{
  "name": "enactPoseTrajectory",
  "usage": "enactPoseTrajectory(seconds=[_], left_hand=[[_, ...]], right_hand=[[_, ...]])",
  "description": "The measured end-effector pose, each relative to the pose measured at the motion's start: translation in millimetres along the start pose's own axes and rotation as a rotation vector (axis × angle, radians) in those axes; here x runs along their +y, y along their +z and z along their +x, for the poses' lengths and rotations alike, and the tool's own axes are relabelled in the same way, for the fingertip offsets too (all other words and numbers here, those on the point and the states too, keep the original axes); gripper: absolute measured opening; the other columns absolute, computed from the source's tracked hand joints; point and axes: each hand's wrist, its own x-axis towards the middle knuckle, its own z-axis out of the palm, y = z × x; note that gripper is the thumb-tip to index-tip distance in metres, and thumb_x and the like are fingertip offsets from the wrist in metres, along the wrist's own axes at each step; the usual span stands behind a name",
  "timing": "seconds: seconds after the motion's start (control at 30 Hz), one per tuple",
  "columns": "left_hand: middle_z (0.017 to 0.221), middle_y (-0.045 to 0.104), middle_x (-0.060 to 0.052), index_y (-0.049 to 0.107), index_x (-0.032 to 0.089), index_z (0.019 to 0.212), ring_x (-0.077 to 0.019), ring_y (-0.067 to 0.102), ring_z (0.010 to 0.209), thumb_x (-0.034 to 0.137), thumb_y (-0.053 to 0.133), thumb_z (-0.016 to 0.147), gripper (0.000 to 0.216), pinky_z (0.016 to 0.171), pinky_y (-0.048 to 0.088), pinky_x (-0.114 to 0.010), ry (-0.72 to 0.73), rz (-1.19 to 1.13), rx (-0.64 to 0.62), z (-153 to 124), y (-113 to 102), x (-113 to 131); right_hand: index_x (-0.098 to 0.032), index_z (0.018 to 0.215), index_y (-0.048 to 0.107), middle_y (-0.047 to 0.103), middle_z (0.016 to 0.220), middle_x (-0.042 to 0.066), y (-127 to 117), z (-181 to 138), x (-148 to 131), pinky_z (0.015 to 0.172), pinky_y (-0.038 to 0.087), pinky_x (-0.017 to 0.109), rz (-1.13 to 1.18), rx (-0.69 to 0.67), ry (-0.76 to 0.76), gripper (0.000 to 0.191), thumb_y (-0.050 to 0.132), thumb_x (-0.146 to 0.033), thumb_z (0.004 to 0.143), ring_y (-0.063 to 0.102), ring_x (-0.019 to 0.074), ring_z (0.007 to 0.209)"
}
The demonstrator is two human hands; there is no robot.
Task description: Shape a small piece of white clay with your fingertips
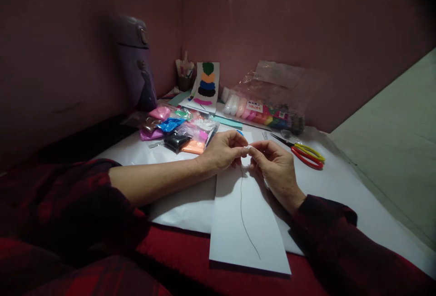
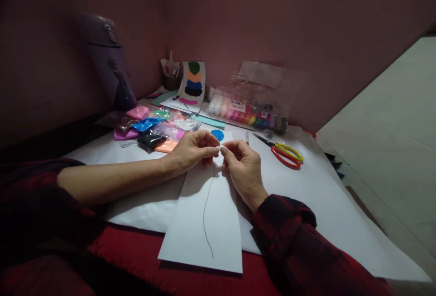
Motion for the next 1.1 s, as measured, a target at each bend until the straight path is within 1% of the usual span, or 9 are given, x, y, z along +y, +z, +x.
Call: enactPoseTrajectory(seconds=[0.13, 0.3, 0.43, 0.63, 0.8, 0.97, 1.1], left_hand=[[0.053, 0.058, 0.004, 0.055, 0.011, 0.075, -0.0052, 0.052, 0.04, 0.01, 0.068, 0.073, 0.013, 0.041, 0.041, -0.016, 0.011, 0.007, -0.002, -0.3, -0.2, -0.5], [0.049, 0.055, 0.006, 0.054, 0.012, 0.073, -0.0046, 0.051, 0.038, 0.018, 0.076, 0.068, 0.023, 0.039, 0.039, -0.015, 0.027, 0.004, -0.01, 0.5, -1.0, -3.7], [0.052, 0.056, 0.006, 0.052, 0.013, 0.074, -0.0049, 0.051, 0.038, 0.016, 0.071, 0.072, 0.02, 0.038, 0.04, -0.015, 0.025, 0.017, -0.007, 0.1, -1.2, -4.4], [0.049, 0.053, 0.007, 0.051, 0.014, 0.083, -0.0057, 0.049, 0.036, 0.013, 0.068, 0.075, 0.019, 0.037, 0.039, -0.016, 0.007, 0.011, -0.017, 0.1, -0.7, -3.4], [0.05, 0.053, 0.006, 0.056, 0.011, 0.079, -0.0048, 0.049, 0.038, 0.014, 0.068, 0.075, 0.014, 0.038, 0.039, -0.016, -0.018, 0.045, -0.012, 0.0, -0.6, -3.0], [0.049, 0.053, 0.006, 0.055, 0.012, 0.077, -0.0047, 0.049, 0.037, 0.014, 0.067, 0.076, 0.012, 0.038, 0.039, -0.016, -0.029, 0.046, -0.02, -1.1, -1.0, -2.3], [0.052, 0.055, 0.005, 0.054, 0.012, 0.076, -0.0044, 0.049, 0.037, 0.014, 0.067, 0.076, 0.013, 0.038, 0.04, -0.016, -0.031, 0.049, -0.026, -0.7, -0.8, -2.6]], right_hand=[[-0.016, 0.081, 0.064, 0.058, 0.058, -0.003, 0.4, -0.5, -2.5, 0.038, 0.036, 0.021, 0.017, -0.018, 0.006, 0.017, 0.071, -0.032, 0.078, 0.048, 0.0076, 0.042], [-0.016, 0.083, 0.066, 0.059, 0.058, -0.003, 0.6, -1.1, -4.8, 0.036, 0.033, 0.021, 0.017, -0.039, -0.002, 0.016, 0.069, -0.031, 0.079, 0.045, 0.0068, 0.041], [-0.016, 0.085, 0.067, 0.058, 0.057, -0.004, 1.7, -1.8, -5.4, 0.038, 0.035, 0.022, 0.03, -0.048, -0.009, 0.016, 0.07, -0.031, 0.079, 0.045, 0.0075, 0.042], [-0.019, 0.083, 0.065, 0.061, 0.065, -0.002, 1.7, -1.8, -3.2, 0.045, 0.041, 0.023, 0.05, -0.066, -0.057, 0.015, 0.072, -0.03, 0.078, 0.051, 0.0091, 0.049], [-0.02, 0.082, 0.065, 0.061, 0.066, -0.002, 1.7, -2.3, -3.2, 0.044, 0.04, 0.023, 0.039, -0.059, -0.069, 0.013, 0.072, -0.03, 0.078, 0.05, 0.0094, 0.049], [-0.02, 0.081, 0.066, 0.059, 0.064, -0.003, 1.6, -2.2, -4.0, 0.045, 0.039, 0.024, 0.032, -0.067, -0.083, 0.011, 0.071, -0.028, 0.079, 0.049, 0.0091, 0.049], [-0.02, 0.083, 0.064, 0.059, 0.065, -0.003, 1.2, -2.3, -2.5, 0.045, 0.04, 0.024, 0.05, -0.071, -0.073, 0.011, 0.071, -0.028, 0.079, 0.05, 0.0089, 0.048]])
